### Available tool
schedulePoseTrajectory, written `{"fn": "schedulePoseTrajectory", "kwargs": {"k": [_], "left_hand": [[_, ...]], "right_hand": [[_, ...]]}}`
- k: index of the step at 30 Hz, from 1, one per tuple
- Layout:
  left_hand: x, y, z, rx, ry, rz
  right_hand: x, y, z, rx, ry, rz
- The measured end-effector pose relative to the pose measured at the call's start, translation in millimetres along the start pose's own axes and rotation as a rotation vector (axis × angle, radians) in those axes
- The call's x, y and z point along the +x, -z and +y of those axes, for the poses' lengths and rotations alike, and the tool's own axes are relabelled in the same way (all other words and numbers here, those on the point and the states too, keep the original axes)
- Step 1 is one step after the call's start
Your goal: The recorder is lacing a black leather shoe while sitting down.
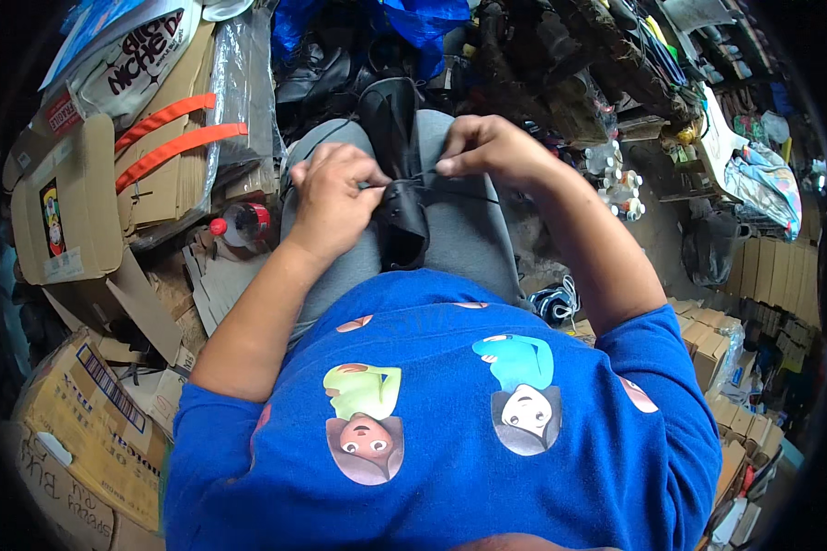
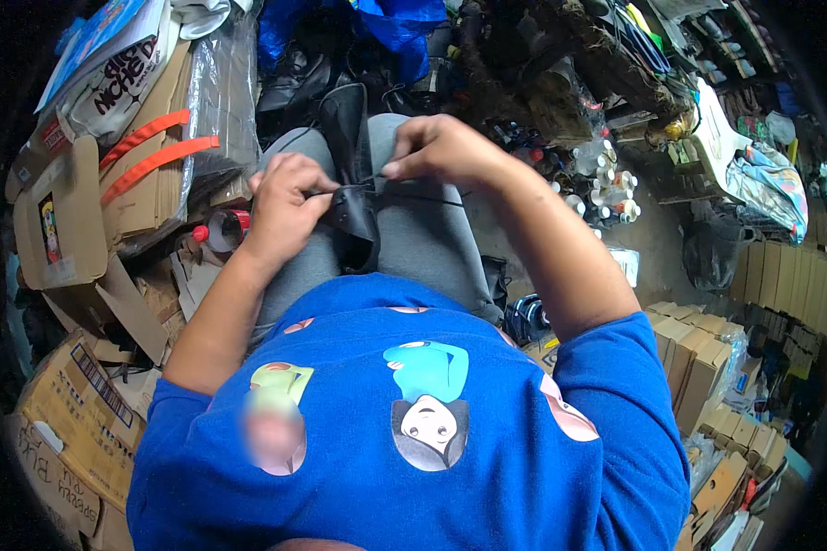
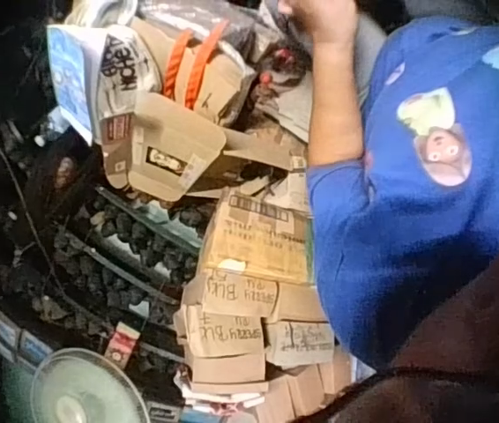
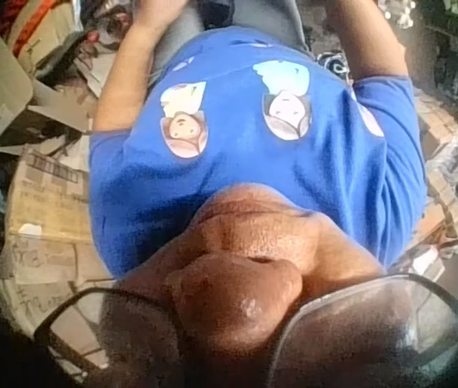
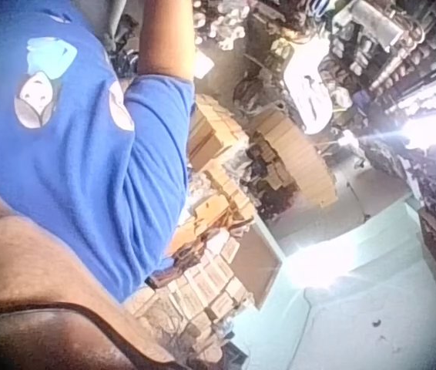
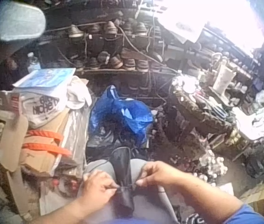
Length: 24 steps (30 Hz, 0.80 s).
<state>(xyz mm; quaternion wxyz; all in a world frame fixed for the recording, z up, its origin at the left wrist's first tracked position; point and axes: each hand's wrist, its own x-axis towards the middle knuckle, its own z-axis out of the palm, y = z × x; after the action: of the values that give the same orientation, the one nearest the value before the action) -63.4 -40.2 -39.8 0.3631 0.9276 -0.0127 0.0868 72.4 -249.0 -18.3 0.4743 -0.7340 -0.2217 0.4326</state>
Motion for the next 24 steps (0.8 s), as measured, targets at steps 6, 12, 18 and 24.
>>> {"fn": "schedulePoseTrajectory", "kwargs": {"k": [6, 12, 18, 24], "left_hand": [[0, 11, 14, 0.076, 0.027, -0.147], [22, 13, 19, 0.042, 0.015, -0.366], [40, 9, 20, 0.068, -0.045, -0.522], [40, 12, 13, 0.130, -0.083, -0.536]], "right_hand": [[-18, 11, 20, -0.029, 0.140, 0.065], [-55, 16, 26, -0.242, 0.170, 0.065], [-19, 44, 4, -0.801, 0.385, 0.578], [-30, 10, -28, -1.231, 0.596, 0.207]]}}
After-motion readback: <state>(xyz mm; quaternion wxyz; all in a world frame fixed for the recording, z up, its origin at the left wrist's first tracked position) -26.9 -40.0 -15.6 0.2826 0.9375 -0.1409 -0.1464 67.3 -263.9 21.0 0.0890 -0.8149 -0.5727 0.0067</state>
